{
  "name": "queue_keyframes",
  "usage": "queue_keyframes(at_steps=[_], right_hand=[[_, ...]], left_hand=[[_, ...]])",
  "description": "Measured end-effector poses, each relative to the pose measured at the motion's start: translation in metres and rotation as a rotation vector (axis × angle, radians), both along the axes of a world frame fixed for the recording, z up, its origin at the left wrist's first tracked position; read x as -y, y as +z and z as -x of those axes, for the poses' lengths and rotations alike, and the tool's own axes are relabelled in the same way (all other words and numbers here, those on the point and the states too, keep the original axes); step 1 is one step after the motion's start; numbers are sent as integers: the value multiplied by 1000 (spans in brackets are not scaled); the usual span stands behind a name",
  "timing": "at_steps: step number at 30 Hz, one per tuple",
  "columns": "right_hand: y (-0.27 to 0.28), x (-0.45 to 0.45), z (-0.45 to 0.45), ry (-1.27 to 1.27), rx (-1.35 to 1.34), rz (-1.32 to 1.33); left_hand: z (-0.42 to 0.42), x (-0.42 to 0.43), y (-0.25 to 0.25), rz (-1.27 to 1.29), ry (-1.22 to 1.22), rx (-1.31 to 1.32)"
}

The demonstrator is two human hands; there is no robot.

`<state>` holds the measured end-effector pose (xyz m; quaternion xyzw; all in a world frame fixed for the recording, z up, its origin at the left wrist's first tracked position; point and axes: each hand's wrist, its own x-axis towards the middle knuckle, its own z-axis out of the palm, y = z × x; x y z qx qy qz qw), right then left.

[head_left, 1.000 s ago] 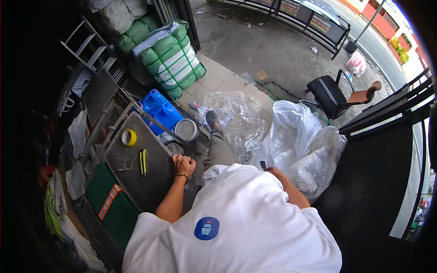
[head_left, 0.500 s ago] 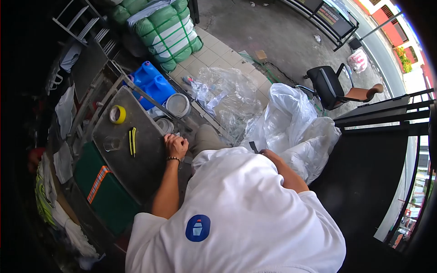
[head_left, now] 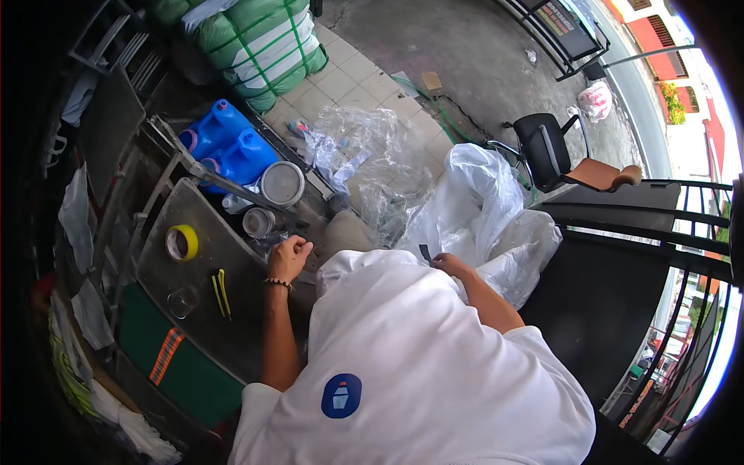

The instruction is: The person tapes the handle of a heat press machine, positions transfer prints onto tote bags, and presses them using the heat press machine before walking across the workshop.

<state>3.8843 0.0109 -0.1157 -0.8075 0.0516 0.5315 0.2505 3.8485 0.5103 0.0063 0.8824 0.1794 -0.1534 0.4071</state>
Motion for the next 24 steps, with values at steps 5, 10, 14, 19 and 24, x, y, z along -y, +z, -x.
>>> queue_keyframes(at_steps=[5,10,14,19,24], right_hand=[[45,-54,-81,-299,66,-89],[65,-99,-139,-205,302,-135],[55,-118,-174,-149,368,-180],[44,-113,-204,-201,206,-164],[16,-76,-187,-480,242,-171]], left_hand=[[-44,-73,-11,-187,-93,139],[-40,-86,-19,-433,-201,147],[-45,-81,-8,-422,-125,144],[-43,-80,-12,-410,-88,191],[-44,-83,-22,-432,-58,148]])
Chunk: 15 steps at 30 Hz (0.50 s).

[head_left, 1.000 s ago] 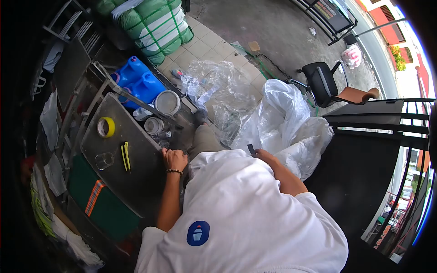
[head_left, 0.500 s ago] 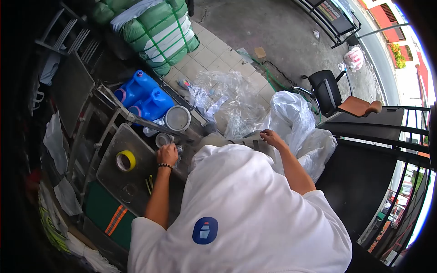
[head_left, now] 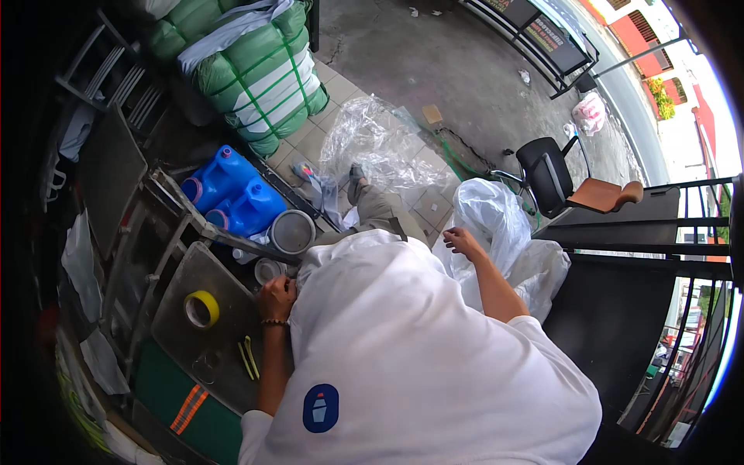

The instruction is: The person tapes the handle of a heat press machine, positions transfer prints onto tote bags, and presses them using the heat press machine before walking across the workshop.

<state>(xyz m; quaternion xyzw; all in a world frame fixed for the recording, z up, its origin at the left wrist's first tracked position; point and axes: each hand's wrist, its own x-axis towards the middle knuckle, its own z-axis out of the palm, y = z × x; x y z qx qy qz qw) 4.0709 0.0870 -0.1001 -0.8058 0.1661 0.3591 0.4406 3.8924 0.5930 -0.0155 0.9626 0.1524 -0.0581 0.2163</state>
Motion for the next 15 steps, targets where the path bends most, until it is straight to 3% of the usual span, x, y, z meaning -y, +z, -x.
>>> queue_keyframes(at_steps=[5,15], right_hand=[[-21,12,47,147,-265,105],[5,-34,28,154,-156,-40]], left_hand=[[-2,-1,5,-14,5,-49],[1,-5,-16,11,14,7]])
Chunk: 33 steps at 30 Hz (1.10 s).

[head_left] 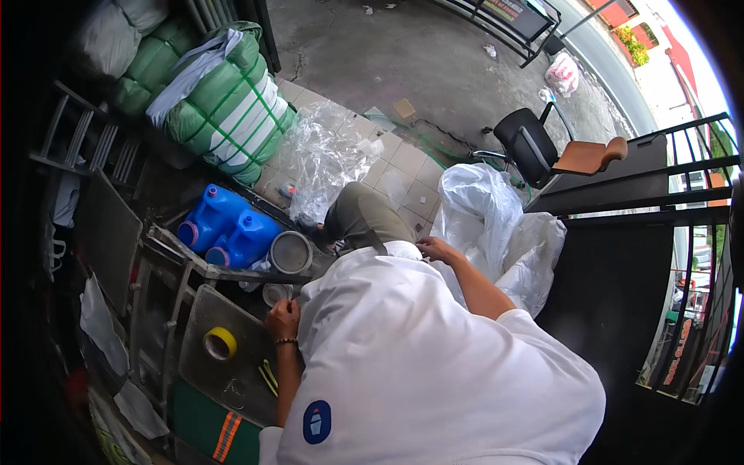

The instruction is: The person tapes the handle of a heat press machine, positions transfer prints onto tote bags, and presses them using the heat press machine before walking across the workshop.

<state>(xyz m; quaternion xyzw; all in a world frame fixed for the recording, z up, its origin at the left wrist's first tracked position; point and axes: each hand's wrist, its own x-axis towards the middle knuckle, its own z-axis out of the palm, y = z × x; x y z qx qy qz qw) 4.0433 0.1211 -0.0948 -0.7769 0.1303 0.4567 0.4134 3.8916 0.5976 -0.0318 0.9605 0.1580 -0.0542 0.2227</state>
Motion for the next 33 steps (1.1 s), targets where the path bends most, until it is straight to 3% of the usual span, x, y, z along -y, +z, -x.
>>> queue_keyframes(at_steps=[5,10,18,25,33], right_hand=[[34,16,2,-171,11,40],[23,53,51,-349,-104,88],[-1,82,114,-253,-353,169],[-16,49,58,-290,-172,81],[-8,3,-11,-120,4,14]], left_hand=[[-5,3,10,14,-3,-83],[-5,7,15,-20,-4,-38],[-3,8,10,36,9,-16],[-5,5,8,-35,-14,-33],[0,-12,-23,-79,-29,-55]])
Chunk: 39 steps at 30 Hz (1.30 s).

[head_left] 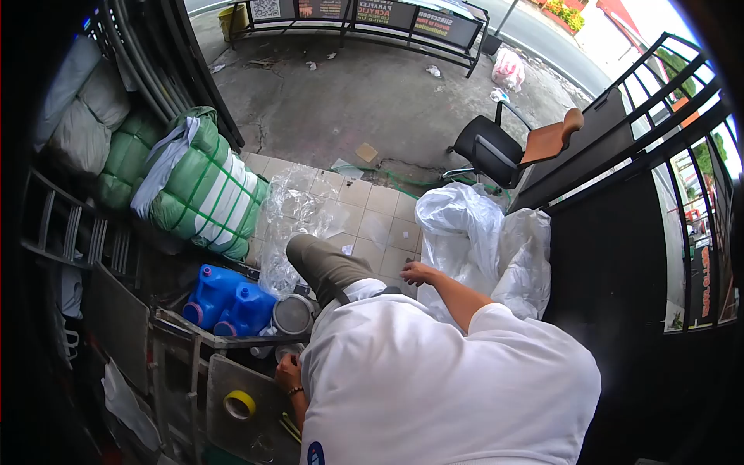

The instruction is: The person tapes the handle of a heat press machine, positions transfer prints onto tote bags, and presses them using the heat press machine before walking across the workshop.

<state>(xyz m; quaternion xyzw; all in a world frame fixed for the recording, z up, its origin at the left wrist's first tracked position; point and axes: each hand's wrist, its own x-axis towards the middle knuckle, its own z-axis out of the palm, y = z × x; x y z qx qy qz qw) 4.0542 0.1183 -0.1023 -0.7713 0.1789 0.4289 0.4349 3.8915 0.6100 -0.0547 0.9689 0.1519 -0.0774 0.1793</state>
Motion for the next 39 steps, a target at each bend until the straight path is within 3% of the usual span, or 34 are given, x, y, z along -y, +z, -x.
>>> queue_keyframes(at_steps=[11,22,29,30,33,37,39], right_hand=[[17,0,-18,198,22,122],[40,16,31,-15,299,110],[16,68,219,-814,34,10],[-41,81,267,-993,-12,-132],[-28,65,375,-1219,-206,-36],[-48,31,497,-1279,-565,3],[-56,21,530,-1166,-608,-43]], left_hand=[[2,-9,-16,55,-8,-27],[-23,10,-34,-73,-149,-103],[-33,13,-28,-93,-236,-153],[-32,11,-25,-102,-241,-170],[-32,7,-17,-123,-274,-232],[-33,16,-14,-112,-323,-351],[-36,29,-18,-72,-353,-425]])
